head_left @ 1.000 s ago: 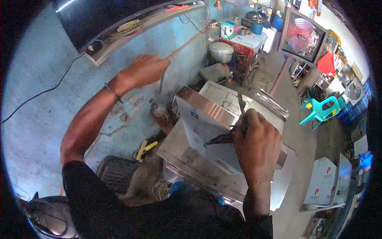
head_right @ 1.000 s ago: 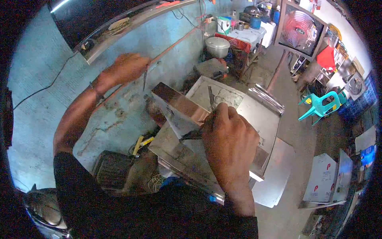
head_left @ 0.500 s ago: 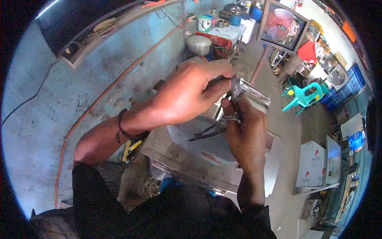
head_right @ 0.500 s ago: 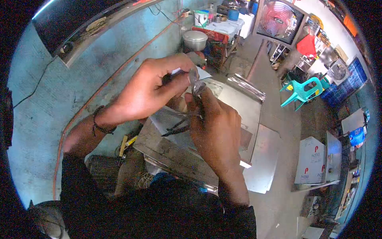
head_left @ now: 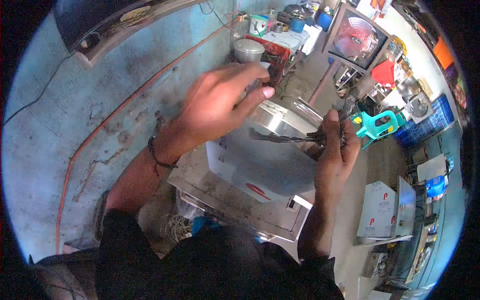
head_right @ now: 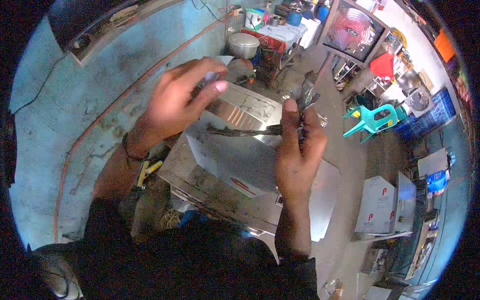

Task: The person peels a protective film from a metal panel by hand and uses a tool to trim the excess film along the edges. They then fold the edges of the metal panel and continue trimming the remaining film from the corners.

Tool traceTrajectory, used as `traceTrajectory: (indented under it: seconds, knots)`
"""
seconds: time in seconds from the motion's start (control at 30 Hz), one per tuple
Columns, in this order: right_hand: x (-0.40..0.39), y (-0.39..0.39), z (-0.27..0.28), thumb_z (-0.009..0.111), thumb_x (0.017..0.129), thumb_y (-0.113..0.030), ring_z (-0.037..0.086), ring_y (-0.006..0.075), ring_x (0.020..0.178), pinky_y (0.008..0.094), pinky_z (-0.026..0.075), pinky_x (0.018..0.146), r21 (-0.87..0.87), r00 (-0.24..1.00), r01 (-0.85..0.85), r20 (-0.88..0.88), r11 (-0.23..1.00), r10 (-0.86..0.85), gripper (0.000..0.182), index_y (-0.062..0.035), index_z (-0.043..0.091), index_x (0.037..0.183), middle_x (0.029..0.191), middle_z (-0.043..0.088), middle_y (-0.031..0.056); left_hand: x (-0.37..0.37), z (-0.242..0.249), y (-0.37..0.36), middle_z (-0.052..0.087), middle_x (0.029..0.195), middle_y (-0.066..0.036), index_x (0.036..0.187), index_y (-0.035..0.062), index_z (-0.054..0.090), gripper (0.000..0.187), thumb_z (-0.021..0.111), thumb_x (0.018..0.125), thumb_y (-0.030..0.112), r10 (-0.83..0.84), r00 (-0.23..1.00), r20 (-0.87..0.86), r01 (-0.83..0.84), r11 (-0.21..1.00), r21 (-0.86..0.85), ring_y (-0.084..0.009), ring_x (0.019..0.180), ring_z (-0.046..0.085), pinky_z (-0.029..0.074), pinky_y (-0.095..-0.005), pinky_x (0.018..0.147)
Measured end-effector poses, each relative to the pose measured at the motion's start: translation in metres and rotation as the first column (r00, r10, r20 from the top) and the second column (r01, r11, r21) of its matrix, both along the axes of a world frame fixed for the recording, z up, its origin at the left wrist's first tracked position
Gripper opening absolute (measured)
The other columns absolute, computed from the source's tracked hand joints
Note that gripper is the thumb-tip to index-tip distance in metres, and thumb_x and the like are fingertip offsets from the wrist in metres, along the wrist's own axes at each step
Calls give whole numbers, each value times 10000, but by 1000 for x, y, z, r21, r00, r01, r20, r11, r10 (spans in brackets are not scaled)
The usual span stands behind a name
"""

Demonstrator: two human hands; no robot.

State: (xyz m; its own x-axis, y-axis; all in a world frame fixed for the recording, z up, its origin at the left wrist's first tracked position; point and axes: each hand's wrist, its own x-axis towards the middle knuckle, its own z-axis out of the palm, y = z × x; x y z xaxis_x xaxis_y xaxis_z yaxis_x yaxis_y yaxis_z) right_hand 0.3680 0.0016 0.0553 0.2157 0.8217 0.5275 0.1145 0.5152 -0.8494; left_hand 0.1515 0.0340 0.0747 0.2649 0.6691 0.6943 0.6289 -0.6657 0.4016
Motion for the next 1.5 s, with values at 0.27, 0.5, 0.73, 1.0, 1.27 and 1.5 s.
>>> traceTrajectory:
  seconds: [0.27, 0.5, 0.73, 1.0, 1.27, 1.5]
  knots:
    - [34, -25, 1, 638, 980, -214, 563, 99, 780, 245, 463, 769, 238, 946, 243, 157, 940, -284, 210, -11, 676, 948, 829, 653, 9, -14, -34, 3, 686, 925, -138, 1050, 65, 629, 227, 692, 887, 210, 129, 977, -168, -96, 977, 192, -339, 831, 678, 542, -409, 738]
    - [143, -117, -140, 600, 959, -369, 544, 277, 1025, 446, 416, 991, 142, 856, 153, -513, 978, -60, 445, 2, 543, 1199, 1020, 576, 116, -47, -59, -11, 702, 851, -114, 967, 22, 662, 182, 652, 901, 191, 184, 983, -10, -169, 920, 355, -270, 775, 690, 539, -381, 733]
    - [76, -134, -181, 720, 686, -745, 617, 287, 874, 426, 513, 758, 60, 829, -103, 557, 993, 52, 935, 36, 569, 1177, 939, 617, 152, -71, -77, -45, 694, 833, -134, 991, -16, 649, 314, 540, 990, 279, 144, 989, 47, -151, 917, 369, -250, 747, 673, 541, -367, 733]
    - [43, -103, -170, 719, 544, -341, 519, 196, 544, 322, 324, 466, 363, 900, -328, 401, 872, 171, 377, -43, 591, 737, 638, 462, 50, -100, -79, -70, 688, 864, -189, 1064, -61, 583, 535, 378, 1047, 433, 129, 991, 14, -129, 962, 242, -217, 748, 635, 515, -339, 667]
    - [23, -94, -178, 363, 401, -169, 445, 139, 487, 286, 243, 453, 560, 926, -351, 327, 750, 190, 316, -96, 546, 648, 573, 411, 4, -86, -76, -97, 717, 940, -174, 1095, -4, 608, 508, 359, 1046, 436, 215, 974, 73, -225, 960, 166, -189, 779, 625, 499, -328, 712]
    - [18, -79, -172, 259, 649, -63, 454, 153, 480, 284, 241, 430, 581, 857, -512, 303, 632, 416, 248, -118, 498, 618, 591, 437, 11, -72, -53, -96, 697, 962, -187, 1074, -36, 623, 571, 339, 1038, 458, 306, 928, -214, -281, 950, 139, -234, 818, 638, 510, -353, 771]
